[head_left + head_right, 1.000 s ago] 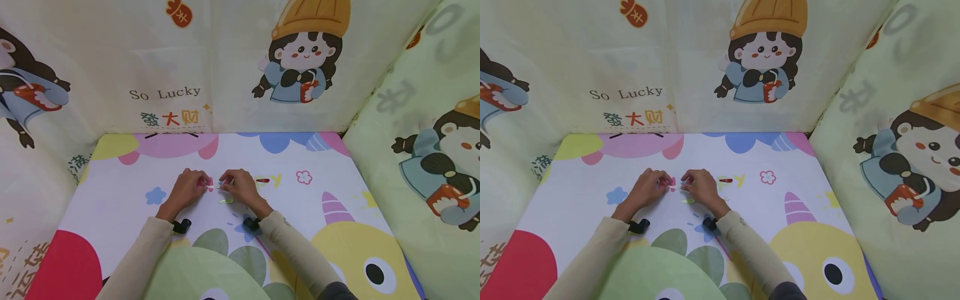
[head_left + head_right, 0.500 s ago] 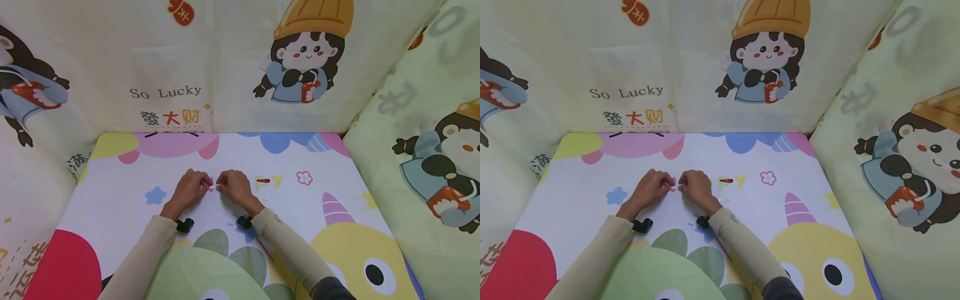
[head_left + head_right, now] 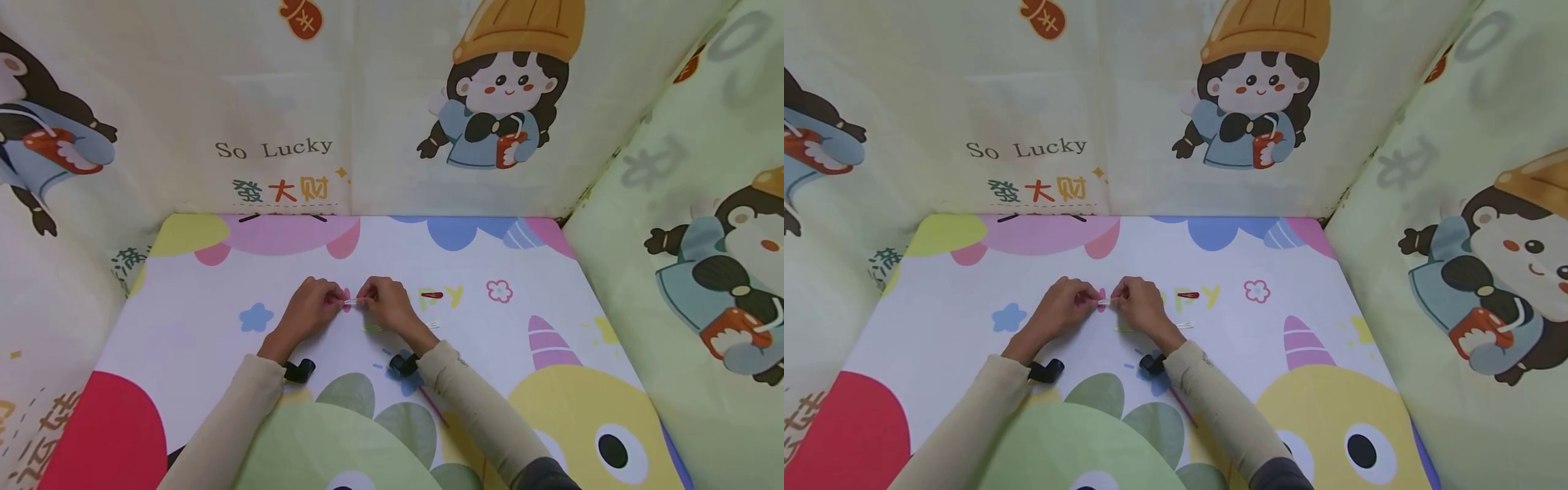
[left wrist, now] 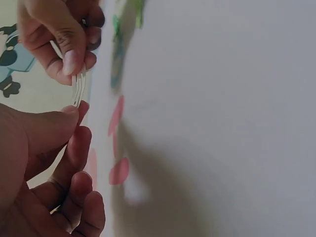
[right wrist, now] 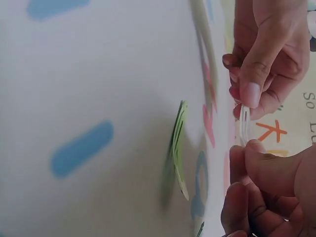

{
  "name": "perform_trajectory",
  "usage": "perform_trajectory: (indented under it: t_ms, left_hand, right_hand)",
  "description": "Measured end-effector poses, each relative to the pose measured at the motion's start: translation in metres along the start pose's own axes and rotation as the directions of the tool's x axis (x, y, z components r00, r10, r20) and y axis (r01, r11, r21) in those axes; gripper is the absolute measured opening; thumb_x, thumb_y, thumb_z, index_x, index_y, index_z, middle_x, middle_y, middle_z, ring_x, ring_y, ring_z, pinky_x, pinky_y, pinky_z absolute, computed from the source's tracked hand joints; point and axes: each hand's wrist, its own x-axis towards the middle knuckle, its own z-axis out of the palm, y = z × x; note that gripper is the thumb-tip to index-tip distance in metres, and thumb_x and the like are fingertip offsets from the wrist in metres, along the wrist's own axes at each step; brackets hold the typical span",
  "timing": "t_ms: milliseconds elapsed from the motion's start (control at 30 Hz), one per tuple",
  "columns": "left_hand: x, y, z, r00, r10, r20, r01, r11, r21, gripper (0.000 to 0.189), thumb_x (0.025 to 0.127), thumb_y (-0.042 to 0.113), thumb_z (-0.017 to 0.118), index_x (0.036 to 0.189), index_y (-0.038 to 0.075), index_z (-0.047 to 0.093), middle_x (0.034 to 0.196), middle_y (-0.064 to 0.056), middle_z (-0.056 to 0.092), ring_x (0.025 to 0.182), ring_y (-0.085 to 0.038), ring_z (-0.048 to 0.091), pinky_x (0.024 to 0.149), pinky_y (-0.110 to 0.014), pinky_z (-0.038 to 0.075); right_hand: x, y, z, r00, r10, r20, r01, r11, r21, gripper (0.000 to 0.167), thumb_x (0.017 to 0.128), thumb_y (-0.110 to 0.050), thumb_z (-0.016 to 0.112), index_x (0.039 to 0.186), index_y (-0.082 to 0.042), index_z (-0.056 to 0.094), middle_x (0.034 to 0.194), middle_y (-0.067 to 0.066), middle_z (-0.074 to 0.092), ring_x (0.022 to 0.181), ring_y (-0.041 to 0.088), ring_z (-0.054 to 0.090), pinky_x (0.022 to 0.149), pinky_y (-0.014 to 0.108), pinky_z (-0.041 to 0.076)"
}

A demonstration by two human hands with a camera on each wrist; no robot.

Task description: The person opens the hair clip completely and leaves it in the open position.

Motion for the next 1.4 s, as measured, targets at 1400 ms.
perform_trajectory:
  t_ms: [1400]
  left_hand:
    - [-0.016, 0.003, -0.010, 0.997, -0.026, 0.066, 0.048, 0.930, -0.366, 0.015, 0.104, 0.013, 0.067, 0.109, 0.005, 0.079, 0.107, -0.014, 0.078, 0.087, -0.018, 0.060, 0.079, -0.029, 0.047]
  right_hand:
    - [-0.013, 0.002, -0.016, 0.997, 0.034, 0.071, -0.061, 0.900, 0.432, 0.006, 0.100, -0.007, 0.072, 0.100, -0.004, 0.078, 0.091, 0.016, 0.076, 0.076, 0.022, 0.055, 0.065, 0.024, 0.042]
